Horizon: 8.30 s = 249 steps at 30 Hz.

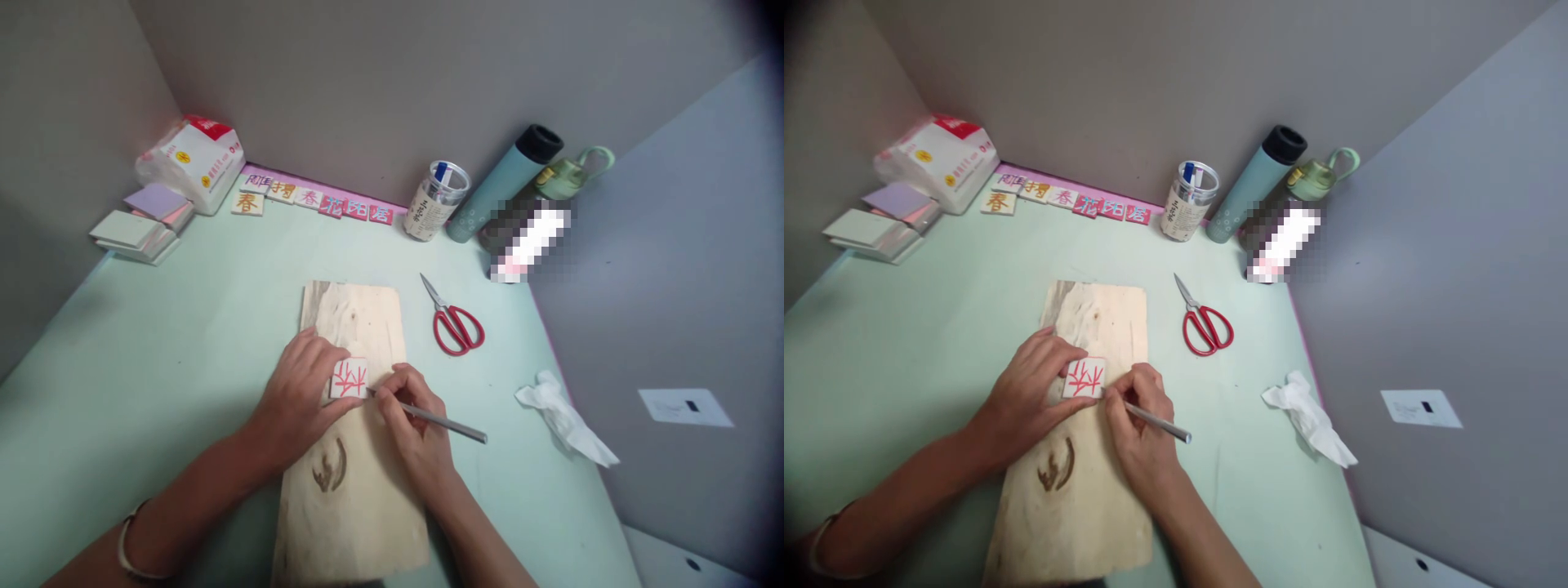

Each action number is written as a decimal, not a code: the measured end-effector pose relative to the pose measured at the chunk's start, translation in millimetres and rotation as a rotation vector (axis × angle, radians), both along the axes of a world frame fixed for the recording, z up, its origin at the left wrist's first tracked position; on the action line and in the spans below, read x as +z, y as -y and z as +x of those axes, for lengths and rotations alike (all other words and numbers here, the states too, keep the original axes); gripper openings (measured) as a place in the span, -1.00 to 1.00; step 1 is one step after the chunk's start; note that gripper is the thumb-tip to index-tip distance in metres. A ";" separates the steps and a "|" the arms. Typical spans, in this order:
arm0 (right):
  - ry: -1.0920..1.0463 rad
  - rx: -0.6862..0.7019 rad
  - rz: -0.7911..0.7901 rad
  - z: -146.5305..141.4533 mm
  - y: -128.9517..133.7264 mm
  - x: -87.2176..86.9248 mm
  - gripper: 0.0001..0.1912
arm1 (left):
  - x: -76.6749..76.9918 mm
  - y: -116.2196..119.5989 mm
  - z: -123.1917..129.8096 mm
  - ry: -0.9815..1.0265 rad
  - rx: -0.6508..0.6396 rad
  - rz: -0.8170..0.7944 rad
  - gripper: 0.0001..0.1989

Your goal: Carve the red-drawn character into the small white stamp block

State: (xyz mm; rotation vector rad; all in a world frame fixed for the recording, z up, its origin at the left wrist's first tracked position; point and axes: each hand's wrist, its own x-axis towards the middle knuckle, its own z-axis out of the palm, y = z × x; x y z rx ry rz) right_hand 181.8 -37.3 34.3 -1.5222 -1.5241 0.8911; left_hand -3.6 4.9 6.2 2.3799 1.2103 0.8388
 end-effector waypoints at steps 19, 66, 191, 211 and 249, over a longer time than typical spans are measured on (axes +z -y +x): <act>0.000 -0.059 -0.032 -2.3 7.0 -2.6 -0.80 | 6.3 5.5 2.4 -0.011 0.036 0.004 -0.73; 0.011 0.231 -0.093 19.9 1.5 6.1 -0.88 | 2.0 0.1 -4.8 0.002 -0.008 0.013 -0.68; -0.074 0.098 -0.103 23.4 1.1 5.1 -0.83 | 10.7 5.2 -0.4 0.061 -0.018 -0.037 -0.71; -0.025 0.110 -0.087 20.9 3.4 4.9 -0.82 | 6.5 7.4 4.2 0.032 -0.064 -0.071 -0.72; -0.109 0.189 -0.242 24.8 1.2 12.7 -0.80 | 6.1 7.5 5.3 0.041 -0.039 -0.055 -0.70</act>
